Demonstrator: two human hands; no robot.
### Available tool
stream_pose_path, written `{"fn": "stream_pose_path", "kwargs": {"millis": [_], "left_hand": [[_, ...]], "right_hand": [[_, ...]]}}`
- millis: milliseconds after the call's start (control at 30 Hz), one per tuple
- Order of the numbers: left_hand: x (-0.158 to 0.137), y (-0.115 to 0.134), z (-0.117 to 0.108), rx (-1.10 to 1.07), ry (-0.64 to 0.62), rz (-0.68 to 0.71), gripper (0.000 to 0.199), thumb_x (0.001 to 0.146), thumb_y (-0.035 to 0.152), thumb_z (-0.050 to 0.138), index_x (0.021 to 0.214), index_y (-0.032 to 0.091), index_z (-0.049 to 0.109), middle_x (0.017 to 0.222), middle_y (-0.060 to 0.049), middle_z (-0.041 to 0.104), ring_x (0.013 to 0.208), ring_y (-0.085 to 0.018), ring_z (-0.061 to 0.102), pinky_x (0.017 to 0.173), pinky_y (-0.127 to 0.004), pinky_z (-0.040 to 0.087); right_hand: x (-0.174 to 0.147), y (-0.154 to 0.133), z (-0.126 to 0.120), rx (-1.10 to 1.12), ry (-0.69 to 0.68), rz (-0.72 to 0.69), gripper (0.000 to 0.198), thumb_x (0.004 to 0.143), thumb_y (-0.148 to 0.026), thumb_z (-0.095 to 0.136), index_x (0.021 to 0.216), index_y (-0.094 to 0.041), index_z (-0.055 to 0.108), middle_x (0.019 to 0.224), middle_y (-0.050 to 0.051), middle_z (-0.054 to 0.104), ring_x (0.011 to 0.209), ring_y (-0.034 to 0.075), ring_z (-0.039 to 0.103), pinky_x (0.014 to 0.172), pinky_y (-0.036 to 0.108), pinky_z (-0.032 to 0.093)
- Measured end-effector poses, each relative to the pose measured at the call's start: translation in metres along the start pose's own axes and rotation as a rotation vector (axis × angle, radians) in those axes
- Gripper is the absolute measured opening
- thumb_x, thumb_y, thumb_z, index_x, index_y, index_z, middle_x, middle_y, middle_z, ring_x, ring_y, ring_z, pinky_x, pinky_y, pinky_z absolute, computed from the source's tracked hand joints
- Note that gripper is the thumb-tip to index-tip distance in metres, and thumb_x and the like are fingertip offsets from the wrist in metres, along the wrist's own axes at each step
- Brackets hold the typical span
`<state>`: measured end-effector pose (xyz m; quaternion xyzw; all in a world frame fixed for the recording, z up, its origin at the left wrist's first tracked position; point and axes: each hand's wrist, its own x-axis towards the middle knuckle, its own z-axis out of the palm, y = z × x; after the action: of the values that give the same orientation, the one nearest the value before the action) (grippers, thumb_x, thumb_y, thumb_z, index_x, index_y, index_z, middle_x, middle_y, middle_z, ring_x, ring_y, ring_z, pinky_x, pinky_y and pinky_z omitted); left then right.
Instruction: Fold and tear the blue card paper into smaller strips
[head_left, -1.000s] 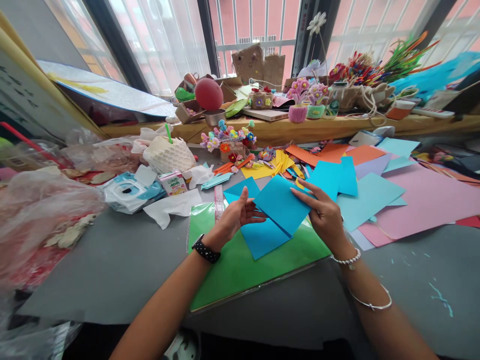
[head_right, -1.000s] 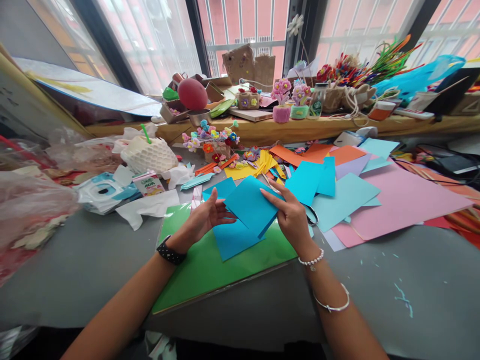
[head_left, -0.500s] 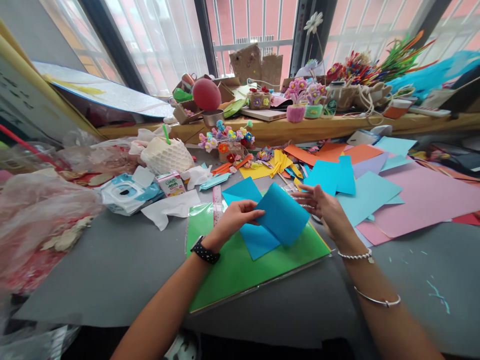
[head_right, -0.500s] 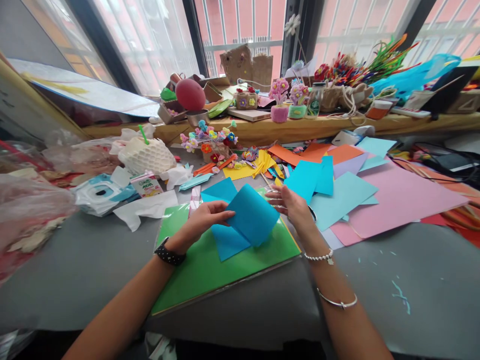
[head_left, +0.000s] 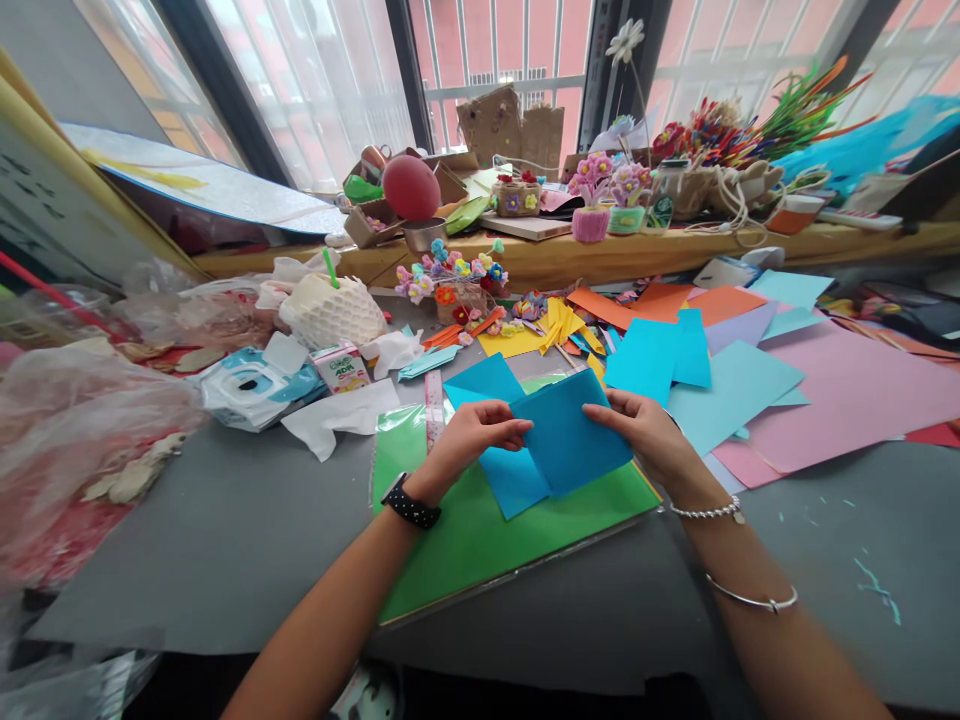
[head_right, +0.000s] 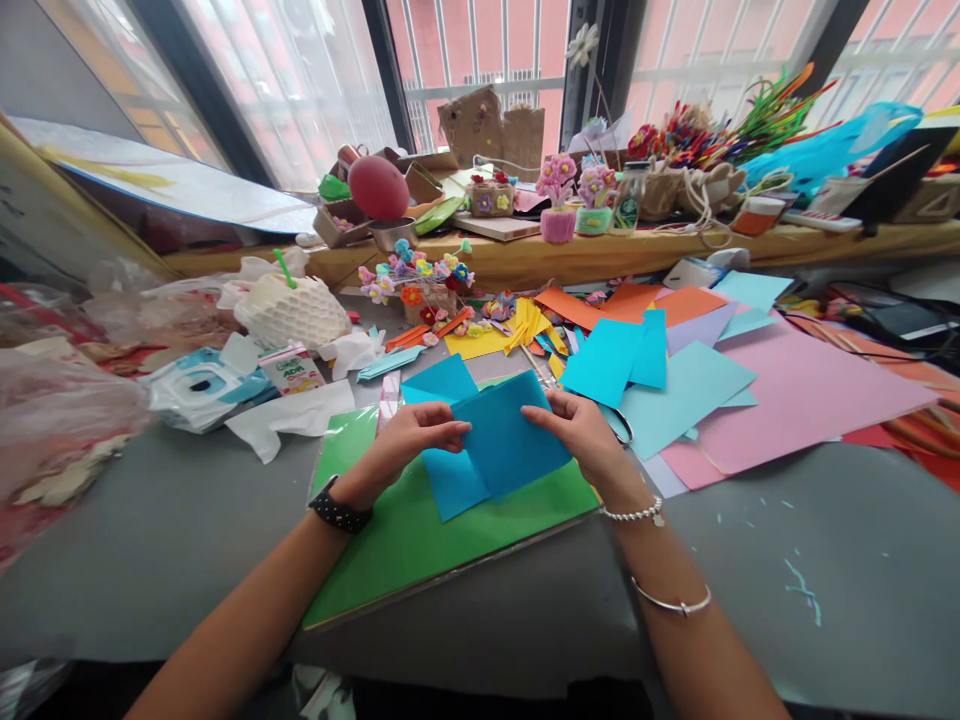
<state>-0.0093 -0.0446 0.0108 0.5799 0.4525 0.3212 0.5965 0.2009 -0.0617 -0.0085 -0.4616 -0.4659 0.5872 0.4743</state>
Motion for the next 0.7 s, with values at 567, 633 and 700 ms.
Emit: {"fn": "stream_pose_path", "kwargs": {"millis": [567, 633, 700], "left_hand": [[0.0003, -0.0011, 0.0005, 0.047, -0.019, 0.033, 0.025, 0.066, 0.037, 0.063, 0.058, 0.013, 0.056, 0.057, 0.0, 0.061, 0.056, -0.01, 0.06, 0.059, -0.023, 0.05], [0.0003, -0.0011, 0.0002, 0.053, -0.019, 0.042, 0.025, 0.067, 0.036, 0.062, 0.058, 0.013, 0.056, 0.057, 0.0, 0.061, 0.056, -0.01, 0.06, 0.059, -0.022, 0.05], [0.0003, -0.001, -0.0002, 0.063, -0.016, 0.044, 0.025, 0.067, 0.035, 0.062, 0.058, 0.013, 0.057, 0.057, 0.0, 0.062, 0.056, -0.01, 0.06, 0.058, -0.022, 0.05]], "right_hand": [[-0.0007, 0.0016, 0.0028, -0.013, 0.013, 0.026, 0.035, 0.061, -0.037, 0.067, 0.09, -0.018, 0.061, 0.088, 0.007, 0.065, 0.073, 0.018, 0.06, 0.067, 0.034, 0.05], [-0.0006, 0.0012, 0.0028, -0.001, 0.008, 0.032, 0.034, 0.06, -0.036, 0.067, 0.089, -0.019, 0.061, 0.087, 0.006, 0.065, 0.072, 0.018, 0.06, 0.066, 0.034, 0.049], [-0.0005, 0.001, 0.002, -0.005, 0.011, 0.034, 0.032, 0.06, -0.037, 0.067, 0.087, -0.019, 0.062, 0.086, 0.005, 0.065, 0.072, 0.017, 0.059, 0.066, 0.033, 0.049]]}}
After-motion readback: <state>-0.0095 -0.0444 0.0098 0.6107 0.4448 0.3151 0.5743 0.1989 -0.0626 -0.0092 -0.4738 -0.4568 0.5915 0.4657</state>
